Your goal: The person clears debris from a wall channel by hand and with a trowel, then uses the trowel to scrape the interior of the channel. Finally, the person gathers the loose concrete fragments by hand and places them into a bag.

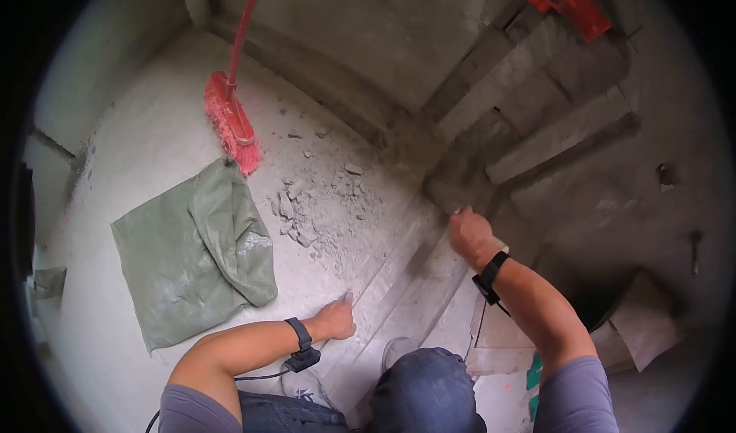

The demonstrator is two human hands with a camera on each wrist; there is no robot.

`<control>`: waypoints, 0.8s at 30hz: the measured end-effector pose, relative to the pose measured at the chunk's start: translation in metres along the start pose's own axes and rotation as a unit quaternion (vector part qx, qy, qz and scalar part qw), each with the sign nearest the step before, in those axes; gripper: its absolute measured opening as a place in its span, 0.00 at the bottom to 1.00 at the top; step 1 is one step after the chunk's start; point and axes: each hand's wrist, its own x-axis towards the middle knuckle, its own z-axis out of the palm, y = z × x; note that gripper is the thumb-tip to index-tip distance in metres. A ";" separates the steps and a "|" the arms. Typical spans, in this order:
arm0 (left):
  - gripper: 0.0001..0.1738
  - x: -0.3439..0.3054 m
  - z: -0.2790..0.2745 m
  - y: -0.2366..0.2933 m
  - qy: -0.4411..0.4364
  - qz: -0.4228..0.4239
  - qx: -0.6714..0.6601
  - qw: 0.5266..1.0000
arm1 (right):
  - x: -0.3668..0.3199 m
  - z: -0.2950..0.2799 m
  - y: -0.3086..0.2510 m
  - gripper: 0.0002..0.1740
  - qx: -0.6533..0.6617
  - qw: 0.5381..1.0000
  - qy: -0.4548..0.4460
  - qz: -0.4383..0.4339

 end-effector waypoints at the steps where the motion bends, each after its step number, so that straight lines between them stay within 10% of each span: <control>1: 0.40 -0.001 0.001 0.000 0.002 0.003 -0.003 1.000 | -0.005 -0.006 -0.011 0.15 -0.016 1.000 -0.002 -0.018; 15: 0.49 -0.003 0.006 0.005 -0.005 -0.016 -0.107 0.994 | -0.064 -0.035 -0.080 0.11 0.087 0.985 -0.144 -0.038; 20: 0.50 -0.009 0.007 0.007 0.015 -0.004 -0.136 0.991 | -0.031 -0.018 -0.078 0.10 -0.001 0.951 -0.149 -0.270; 22: 0.49 -0.002 0.006 0.003 0.042 -0.002 -0.153 0.987 | -0.032 -0.034 -0.095 0.11 0.025 0.960 -0.158 -0.228; 24: 0.48 0.009 0.000 -0.001 0.024 -0.005 -0.190 0.982 | -0.033 -0.051 -0.105 0.14 0.155 0.952 -0.260 0.051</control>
